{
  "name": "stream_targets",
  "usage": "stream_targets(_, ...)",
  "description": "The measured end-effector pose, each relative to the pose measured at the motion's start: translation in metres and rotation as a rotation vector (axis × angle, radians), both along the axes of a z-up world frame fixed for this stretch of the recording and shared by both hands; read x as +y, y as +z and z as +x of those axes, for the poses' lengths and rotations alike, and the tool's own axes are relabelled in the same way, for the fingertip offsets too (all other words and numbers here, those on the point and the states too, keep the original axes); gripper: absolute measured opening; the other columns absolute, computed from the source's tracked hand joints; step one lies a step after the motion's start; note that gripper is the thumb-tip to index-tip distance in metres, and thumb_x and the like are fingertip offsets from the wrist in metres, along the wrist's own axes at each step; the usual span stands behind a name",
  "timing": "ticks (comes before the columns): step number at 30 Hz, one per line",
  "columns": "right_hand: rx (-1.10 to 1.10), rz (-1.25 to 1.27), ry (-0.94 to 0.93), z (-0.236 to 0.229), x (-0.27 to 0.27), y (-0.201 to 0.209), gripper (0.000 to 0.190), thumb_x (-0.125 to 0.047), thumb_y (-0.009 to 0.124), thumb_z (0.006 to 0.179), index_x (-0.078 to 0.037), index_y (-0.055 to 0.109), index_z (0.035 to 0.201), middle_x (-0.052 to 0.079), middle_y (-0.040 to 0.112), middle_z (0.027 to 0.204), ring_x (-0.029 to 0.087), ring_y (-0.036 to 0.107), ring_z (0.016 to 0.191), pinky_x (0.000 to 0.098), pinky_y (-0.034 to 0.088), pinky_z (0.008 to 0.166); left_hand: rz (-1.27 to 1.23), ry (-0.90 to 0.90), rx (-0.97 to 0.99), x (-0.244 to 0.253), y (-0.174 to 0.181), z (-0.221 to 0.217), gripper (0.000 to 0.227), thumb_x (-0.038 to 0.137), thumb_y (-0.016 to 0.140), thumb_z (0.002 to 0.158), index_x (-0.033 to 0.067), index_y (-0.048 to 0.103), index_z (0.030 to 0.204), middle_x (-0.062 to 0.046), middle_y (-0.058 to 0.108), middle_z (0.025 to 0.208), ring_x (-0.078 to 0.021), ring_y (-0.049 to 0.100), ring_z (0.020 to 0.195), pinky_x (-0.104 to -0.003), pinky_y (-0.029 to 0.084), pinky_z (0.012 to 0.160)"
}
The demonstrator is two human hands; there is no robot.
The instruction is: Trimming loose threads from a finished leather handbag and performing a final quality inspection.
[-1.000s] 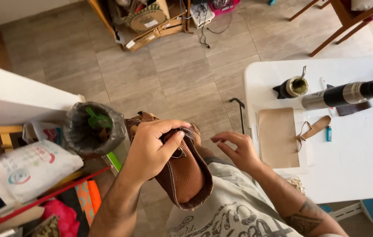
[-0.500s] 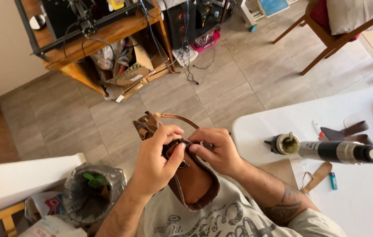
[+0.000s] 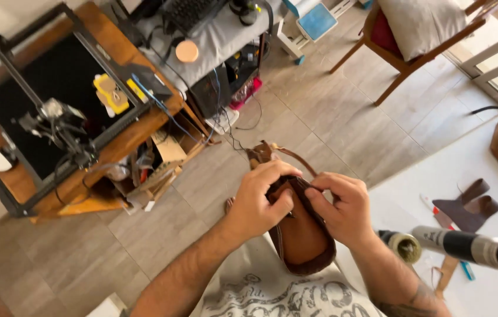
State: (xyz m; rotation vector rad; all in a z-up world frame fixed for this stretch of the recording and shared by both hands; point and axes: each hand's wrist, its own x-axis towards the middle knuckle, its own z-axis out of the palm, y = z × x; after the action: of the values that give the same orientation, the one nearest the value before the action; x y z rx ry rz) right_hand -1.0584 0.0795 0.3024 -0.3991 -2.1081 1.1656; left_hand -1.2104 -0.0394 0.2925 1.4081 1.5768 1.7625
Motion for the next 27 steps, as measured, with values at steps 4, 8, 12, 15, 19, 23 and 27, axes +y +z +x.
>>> stream_targets(4, -0.009, 0.073, -0.112, -0.027, 0.042, 0.001, 0.01, -0.01, 0.075, 0.09, -0.006, 0.072, 0.081, 0.006, 0.066, 0.068, 0.02, 0.054, 0.051, 0.0311, 0.048, 0.05, 0.006, -0.143, 0.075, 0.063, 0.008, -0.053, 0.037, 0.006, 0.062, 0.079, 0.0068, 0.071, 0.115, -0.012, 0.073, 0.118, -0.0356, 0.069, 0.114, -0.048, 0.043, 0.111)
stream_targets(8, -0.028, 0.126, -0.197, -0.046, 0.099, -0.017, 0.01, -0.009, 0.075, 0.091, -0.005, 0.072, 0.082, 0.006, 0.069, 0.073, 0.023, 0.056, 0.053, 0.0331, 0.051, 0.051, -0.012, -0.336, 0.148, 0.137, 0.002, -0.099, 0.037, 0.01, 0.068, 0.082, 0.0084, 0.07, 0.119, -0.011, 0.07, 0.125, -0.0352, 0.065, 0.124, -0.053, 0.037, 0.116)
stream_targets(12, 0.01, 0.137, -0.239, -0.071, 0.169, -0.024, 0.012, -0.009, 0.072, 0.095, -0.004, 0.071, 0.084, 0.004, 0.065, 0.071, 0.02, 0.048, 0.051, 0.0308, 0.047, 0.048, -0.077, -0.379, 0.21, 0.218, -0.006, -0.127, 0.029, 0.026, 0.077, 0.088, 0.0108, 0.07, 0.111, -0.006, 0.07, 0.113, -0.0305, 0.067, 0.116, -0.051, 0.036, 0.116)
stream_targets(15, 0.094, 0.094, -0.192, -0.091, 0.236, -0.032, 0.013, -0.006, 0.072, 0.093, -0.002, 0.069, 0.081, 0.008, 0.064, 0.071, 0.023, 0.05, 0.053, 0.0316, 0.051, 0.051, -0.055, -0.353, 0.248, 0.282, -0.015, -0.142, 0.029, 0.024, 0.08, 0.087, 0.0095, 0.07, 0.111, -0.005, 0.059, 0.104, -0.0276, 0.064, 0.093, -0.045, 0.052, 0.095)
stream_targets(19, 0.14, 0.026, -0.137, -0.112, 0.326, -0.032, 0.013, -0.004, 0.072, 0.092, -0.002, 0.069, 0.08, 0.008, 0.063, 0.07, 0.022, 0.05, 0.053, 0.0324, 0.052, 0.051, -0.014, -0.34, 0.286, 0.37, -0.015, -0.163, 0.03, 0.033, 0.079, 0.089, 0.009, 0.072, 0.105, -0.002, 0.049, 0.09, -0.0233, 0.054, 0.085, -0.037, 0.05, 0.089)
stream_targets(23, 0.205, -0.026, 0.016, -0.145, 0.426, -0.018, 0.012, -0.004, 0.072, 0.092, 0.0, 0.067, 0.081, 0.013, 0.063, 0.069, 0.028, 0.053, 0.052, 0.0385, 0.052, 0.051, -0.085, -0.265, 0.205, 0.454, -0.004, -0.195, 0.02, 0.03, 0.072, 0.096, 0.0117, 0.078, 0.101, -0.002, 0.045, 0.075, -0.0207, 0.05, 0.067, -0.033, 0.049, 0.074)
stream_targets(27, 0.154, -0.074, 0.183, -0.181, 0.494, -0.013, 0.011, -0.004, 0.065, 0.098, -0.001, 0.068, 0.088, 0.012, 0.063, 0.074, 0.026, 0.055, 0.06, 0.0381, 0.054, 0.059, -0.124, -0.065, 0.271, 0.5, -0.004, -0.223, 0.017, 0.022, 0.07, 0.099, 0.0134, 0.077, 0.086, 0.002, 0.042, 0.068, -0.0161, 0.048, 0.06, -0.029, 0.049, 0.066)
